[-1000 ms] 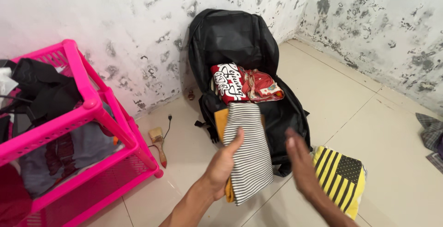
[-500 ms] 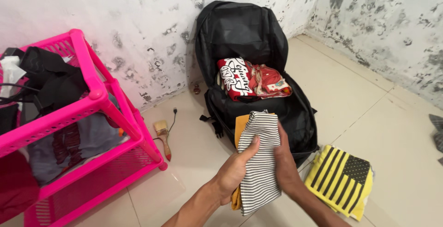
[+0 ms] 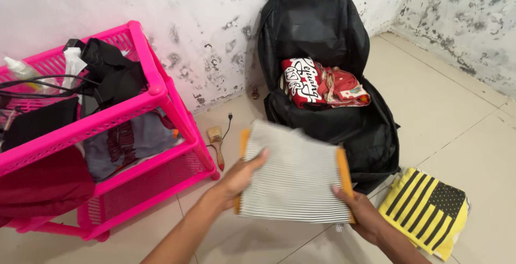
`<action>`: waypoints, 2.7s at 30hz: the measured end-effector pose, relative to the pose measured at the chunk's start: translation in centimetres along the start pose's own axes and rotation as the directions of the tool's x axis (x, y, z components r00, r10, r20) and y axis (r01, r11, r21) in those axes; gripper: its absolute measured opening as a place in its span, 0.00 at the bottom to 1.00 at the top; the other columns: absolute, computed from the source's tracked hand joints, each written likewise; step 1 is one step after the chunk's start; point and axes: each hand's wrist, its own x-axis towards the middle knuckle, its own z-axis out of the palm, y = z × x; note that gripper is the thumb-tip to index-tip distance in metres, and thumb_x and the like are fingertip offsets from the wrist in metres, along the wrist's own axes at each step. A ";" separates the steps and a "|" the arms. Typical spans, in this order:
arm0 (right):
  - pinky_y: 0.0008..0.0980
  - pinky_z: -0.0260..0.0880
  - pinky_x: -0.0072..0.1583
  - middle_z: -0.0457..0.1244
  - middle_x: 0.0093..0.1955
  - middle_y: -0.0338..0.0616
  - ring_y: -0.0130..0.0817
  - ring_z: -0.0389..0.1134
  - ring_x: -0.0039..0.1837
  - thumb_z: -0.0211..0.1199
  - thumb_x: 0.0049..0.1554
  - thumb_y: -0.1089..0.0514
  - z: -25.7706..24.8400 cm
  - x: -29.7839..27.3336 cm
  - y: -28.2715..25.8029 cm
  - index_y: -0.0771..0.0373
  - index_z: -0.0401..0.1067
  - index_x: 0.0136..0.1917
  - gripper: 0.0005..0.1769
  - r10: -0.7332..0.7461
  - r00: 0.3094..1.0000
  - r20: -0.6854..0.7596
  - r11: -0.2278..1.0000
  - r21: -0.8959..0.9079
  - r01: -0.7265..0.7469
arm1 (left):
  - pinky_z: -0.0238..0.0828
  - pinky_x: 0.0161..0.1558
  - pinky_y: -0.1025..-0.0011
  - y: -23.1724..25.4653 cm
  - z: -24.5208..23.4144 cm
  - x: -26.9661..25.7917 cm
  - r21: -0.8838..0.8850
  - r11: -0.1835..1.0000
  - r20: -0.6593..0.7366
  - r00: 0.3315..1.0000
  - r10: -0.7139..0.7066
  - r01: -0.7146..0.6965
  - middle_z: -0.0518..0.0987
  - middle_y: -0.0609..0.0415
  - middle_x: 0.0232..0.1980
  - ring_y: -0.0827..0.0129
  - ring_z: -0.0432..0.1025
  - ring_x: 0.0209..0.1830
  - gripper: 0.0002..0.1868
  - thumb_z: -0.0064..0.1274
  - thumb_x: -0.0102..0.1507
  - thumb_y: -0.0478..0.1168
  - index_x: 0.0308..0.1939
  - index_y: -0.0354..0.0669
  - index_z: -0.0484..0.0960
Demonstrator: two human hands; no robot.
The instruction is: The person folds several shirts and places them into a black backpack. They fold a red and white patterned shirt, a yellow and white striped shirt, a yellow shirt with a flag design, a white shirt with yellow stripes, and a red shirt, then place each into the backpack and zip it closed.
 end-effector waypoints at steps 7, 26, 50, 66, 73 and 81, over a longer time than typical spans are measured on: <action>0.35 0.75 0.61 0.73 0.52 0.45 0.33 0.75 0.55 0.62 0.56 0.41 2.2 2.1 3.5 0.59 0.72 0.66 0.30 0.017 0.999 -0.039 0.933 -0.359 -0.030 | 0.70 0.61 0.64 -9.2 -9.3 6.8 0.366 0.928 -0.274 0.961 0.040 0.066 0.81 0.49 0.61 0.63 0.75 0.62 0.25 0.45 0.69 0.47 0.67 0.39 0.73; 0.28 0.78 0.43 0.71 0.42 0.44 0.28 0.72 0.37 0.58 0.61 0.45 4.2 7.4 6.9 0.65 0.73 0.53 0.20 0.081 0.995 0.059 0.916 -0.399 -0.051 | 0.31 0.78 0.55 -19.3 3.7 10.4 0.928 0.033 0.295 0.785 0.545 -0.372 0.50 0.43 0.83 0.52 0.40 0.84 0.34 0.40 0.70 0.48 0.77 0.32 0.57; 0.24 0.79 0.42 0.72 0.38 0.43 0.26 0.72 0.34 0.62 0.60 0.42 5.0 6.1 5.5 0.65 0.77 0.50 0.22 0.141 0.989 -0.043 0.891 -0.430 -0.146 | 0.28 0.79 0.54 -14.2 -7.2 12.7 0.985 0.151 -0.164 0.767 0.621 0.087 0.40 0.43 0.84 0.50 0.32 0.84 0.43 0.44 0.68 0.58 0.78 0.37 0.48; 0.31 0.77 0.49 0.72 0.41 0.43 0.30 0.73 0.41 0.60 0.59 0.45 5.8 4.9 5.5 0.64 0.77 0.54 0.21 0.001 0.999 -0.052 0.930 -0.366 -0.020 | 0.13 0.76 0.47 -17.5 0.3 11.1 0.970 0.126 0.144 0.910 0.389 -0.207 0.35 0.41 0.84 0.49 0.22 0.83 0.44 0.34 0.68 0.64 0.80 0.42 0.48; 0.32 0.71 0.47 0.69 0.40 0.44 0.29 0.68 0.40 0.60 0.60 0.49 8.8 3.2 4.4 0.67 0.77 0.53 0.19 -0.272 0.962 -0.039 0.914 -0.324 0.245 | 0.62 0.67 0.43 -11.9 1.0 11.5 0.680 0.733 -0.004 1.000 0.000 0.003 0.70 0.35 0.66 0.46 0.63 0.72 0.54 0.24 0.58 0.81 0.65 0.42 0.76; 0.32 0.68 0.47 0.68 0.43 0.45 0.29 0.67 0.44 0.59 0.60 0.51 13.2 3.4 3.0 0.70 0.75 0.53 0.19 -0.401 0.907 0.130 0.810 -0.412 0.418 | 0.69 0.42 0.44 -9.3 -1.6 11.7 0.626 0.773 0.070 0.980 -0.188 0.104 0.78 0.47 0.47 0.51 0.70 0.52 0.33 0.60 0.58 0.68 0.52 0.47 0.78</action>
